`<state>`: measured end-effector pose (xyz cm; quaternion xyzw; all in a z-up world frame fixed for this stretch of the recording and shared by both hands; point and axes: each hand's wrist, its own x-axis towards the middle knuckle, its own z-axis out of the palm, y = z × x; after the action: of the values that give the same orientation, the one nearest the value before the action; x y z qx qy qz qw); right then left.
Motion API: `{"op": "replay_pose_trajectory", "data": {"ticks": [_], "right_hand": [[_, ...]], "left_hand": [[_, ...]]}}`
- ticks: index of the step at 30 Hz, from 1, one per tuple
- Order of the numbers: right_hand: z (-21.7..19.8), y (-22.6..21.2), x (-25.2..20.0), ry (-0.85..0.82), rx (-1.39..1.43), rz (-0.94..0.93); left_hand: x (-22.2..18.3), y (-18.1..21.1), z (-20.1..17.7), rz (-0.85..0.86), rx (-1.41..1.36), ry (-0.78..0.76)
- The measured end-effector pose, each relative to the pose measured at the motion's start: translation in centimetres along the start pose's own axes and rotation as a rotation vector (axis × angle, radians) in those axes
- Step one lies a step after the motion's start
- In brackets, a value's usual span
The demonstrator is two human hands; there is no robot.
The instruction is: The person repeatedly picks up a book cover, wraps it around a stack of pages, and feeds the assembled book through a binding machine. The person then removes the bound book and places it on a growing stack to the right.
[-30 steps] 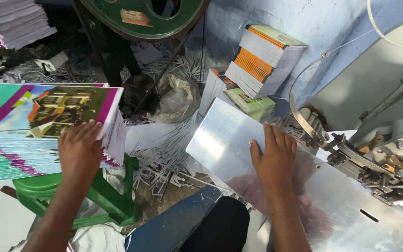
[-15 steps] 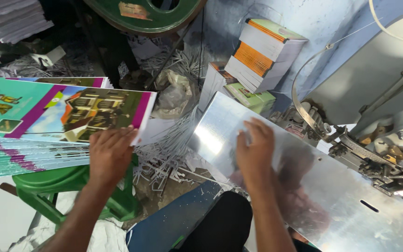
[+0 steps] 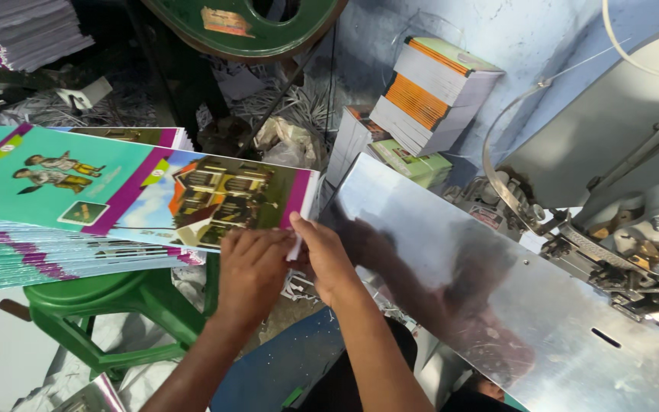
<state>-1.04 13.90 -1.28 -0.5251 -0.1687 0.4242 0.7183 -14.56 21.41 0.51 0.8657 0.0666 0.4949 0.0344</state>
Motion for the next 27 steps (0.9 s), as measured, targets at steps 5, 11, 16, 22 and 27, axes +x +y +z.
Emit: {"op": "replay_pose_trajectory", "data": {"ticks": [5, 11, 16, 22, 27], "right_hand": [[-0.1, 0.6, -0.4, 0.03, 0.052, -0.116], [-1.8, 1.2, -1.3, 0.055, 0.133, -0.218], [-3.9, 1.0, -3.2, 0.074, 0.19, -0.283], [-5.4, 0.2, -5.6, 0.135, 0.101, -0.383], [-6.4, -0.7, -7.6, 0.194, -0.028, -0.425]], "left_hand": [[0.0, 1.1, -0.6, -0.014, -0.087, -0.059], [0.2, -0.8, -2.0, -0.078, -0.154, -0.227], [2.3, -5.3, -0.9, -0.203, -0.022, -0.357], [5.1, -11.9, 3.6, -0.158, 0.006, -0.373], [6.2, -14.1, 6.8, -0.043, -0.038, -0.326]]}}
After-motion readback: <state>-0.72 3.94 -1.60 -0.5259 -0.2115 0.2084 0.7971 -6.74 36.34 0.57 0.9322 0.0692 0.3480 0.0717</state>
